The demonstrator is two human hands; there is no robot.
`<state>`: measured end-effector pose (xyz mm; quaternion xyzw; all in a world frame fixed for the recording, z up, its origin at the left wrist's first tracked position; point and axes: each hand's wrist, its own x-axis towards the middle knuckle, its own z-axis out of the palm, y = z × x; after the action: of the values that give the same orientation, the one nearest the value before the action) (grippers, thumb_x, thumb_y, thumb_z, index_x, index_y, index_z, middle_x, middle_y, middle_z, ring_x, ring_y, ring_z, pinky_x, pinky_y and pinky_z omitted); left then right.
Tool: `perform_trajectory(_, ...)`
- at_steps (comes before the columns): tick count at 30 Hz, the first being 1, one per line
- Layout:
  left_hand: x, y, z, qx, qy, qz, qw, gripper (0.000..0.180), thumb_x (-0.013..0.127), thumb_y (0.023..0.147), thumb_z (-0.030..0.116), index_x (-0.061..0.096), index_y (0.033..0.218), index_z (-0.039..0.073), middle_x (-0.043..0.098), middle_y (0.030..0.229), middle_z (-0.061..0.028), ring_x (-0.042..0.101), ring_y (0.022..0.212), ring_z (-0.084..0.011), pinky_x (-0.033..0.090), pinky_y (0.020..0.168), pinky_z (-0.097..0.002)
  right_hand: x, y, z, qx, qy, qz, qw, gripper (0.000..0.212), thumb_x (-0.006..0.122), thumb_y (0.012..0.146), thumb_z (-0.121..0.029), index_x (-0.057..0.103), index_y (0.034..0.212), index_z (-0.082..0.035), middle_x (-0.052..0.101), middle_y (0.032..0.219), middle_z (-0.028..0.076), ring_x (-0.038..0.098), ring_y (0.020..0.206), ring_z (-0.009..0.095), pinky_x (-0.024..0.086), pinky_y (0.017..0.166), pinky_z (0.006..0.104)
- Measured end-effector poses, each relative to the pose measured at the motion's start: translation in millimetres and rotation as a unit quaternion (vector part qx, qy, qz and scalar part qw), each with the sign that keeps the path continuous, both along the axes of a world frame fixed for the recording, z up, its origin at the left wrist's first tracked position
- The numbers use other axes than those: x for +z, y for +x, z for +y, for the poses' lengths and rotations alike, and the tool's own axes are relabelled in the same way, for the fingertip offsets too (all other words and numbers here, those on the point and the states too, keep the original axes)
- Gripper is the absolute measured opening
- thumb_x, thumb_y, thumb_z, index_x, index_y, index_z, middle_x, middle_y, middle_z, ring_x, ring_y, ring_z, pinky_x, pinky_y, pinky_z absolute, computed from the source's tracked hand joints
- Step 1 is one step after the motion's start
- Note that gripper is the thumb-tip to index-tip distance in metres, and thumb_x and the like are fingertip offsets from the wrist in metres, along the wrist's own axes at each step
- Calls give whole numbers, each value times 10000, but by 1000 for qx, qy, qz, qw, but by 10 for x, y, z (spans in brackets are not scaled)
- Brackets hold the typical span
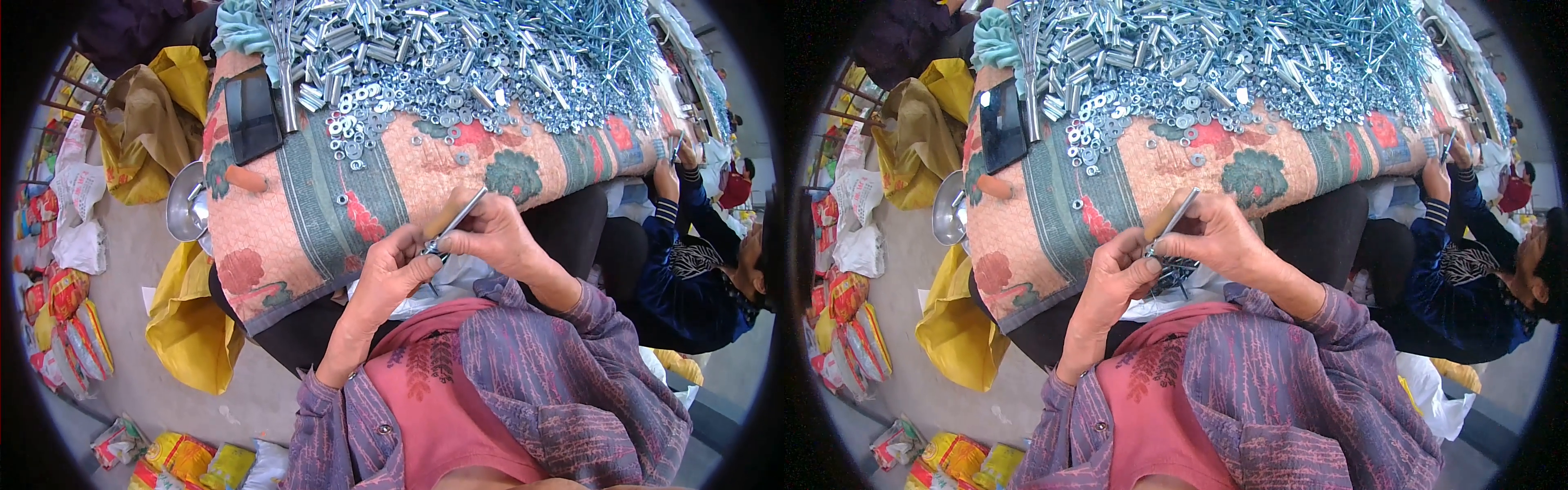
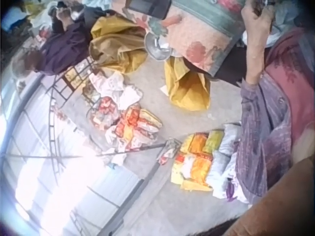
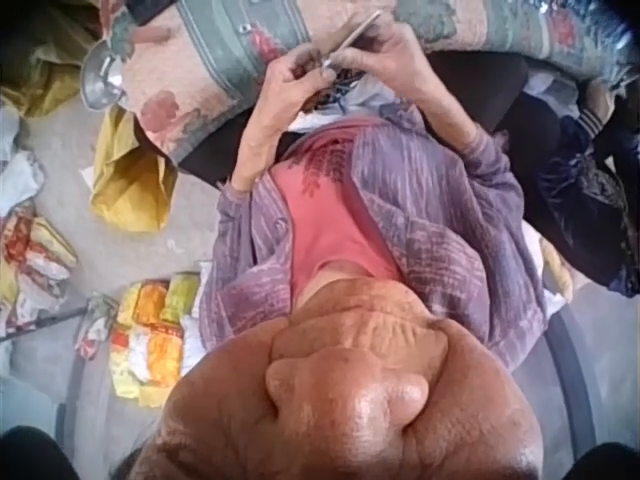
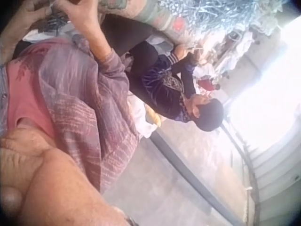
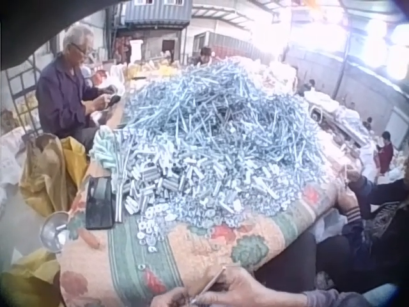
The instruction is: The person assembles metal anchor bolts by picking up metal rods and threading nuts and washers onto them by hand.
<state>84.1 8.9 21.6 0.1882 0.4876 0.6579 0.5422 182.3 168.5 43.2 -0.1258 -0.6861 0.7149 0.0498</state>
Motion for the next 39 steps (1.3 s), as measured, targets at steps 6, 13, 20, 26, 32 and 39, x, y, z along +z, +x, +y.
perform_trajectory(6,-92,97,81,24,39,-98,994,238,512,922,256,531,899,19,455,619,15,404,503,-63,324,460,-196,112,-22,31,-65,-100,-36,992,151,639,821,-54,592,940,25,622,856,52,594,803,109,488,719,257)
perform_trajectory(13,-60,21,77,94,65,-104,988,155,486,930,149,488,926,-5,534,706,-65,511,536,-131,440,505,-236,27,-62,38,-52,-23,70,996,213,600,857,-86,563,1019,47,625,888,67,606,813,124,501,717,245)
perform_trajectory(20,-71,42,74,75,60,-88,991,136,457,935,121,485,931,-12,548,699,-80,516,512,-136,430,464,-239,92,-24,155,-72,50,-49,995,314,540,892,-115,492,1160,43,633,864,78,606,790,106,492,652,218)
perform_trajectory(26,-66,77,74,44,63,-142,987,163,480,928,146,481,900,-15,554,678,-84,515,496,-138,421,443,-234,186,-44,142,-29,14,-20,999,344,510,908,-141,470,1189,53,636,851,61,608,762,105,486,697,225)
perform_trajectory(32,-45,112,135,26,68,-168,983,128,475,913,120,481,881,-4,558,666,-82,516,468,-142,419,427,-238,272,-53,166,-4,-1,-64,998,318,493,903,-112,498,1176,50,627,880,76,594,806,99,484,727,231)
perform_trajectory(39,-3,57,76,36,70,-218,973,179,506,920,179,516,918,1,519,688,-62,479,527,-93,398,398,-199,179,-112,154,9,-51,-51,997,344,565,849,-57,499,1170,49,623,905,74,599,806,107,492,713,233)
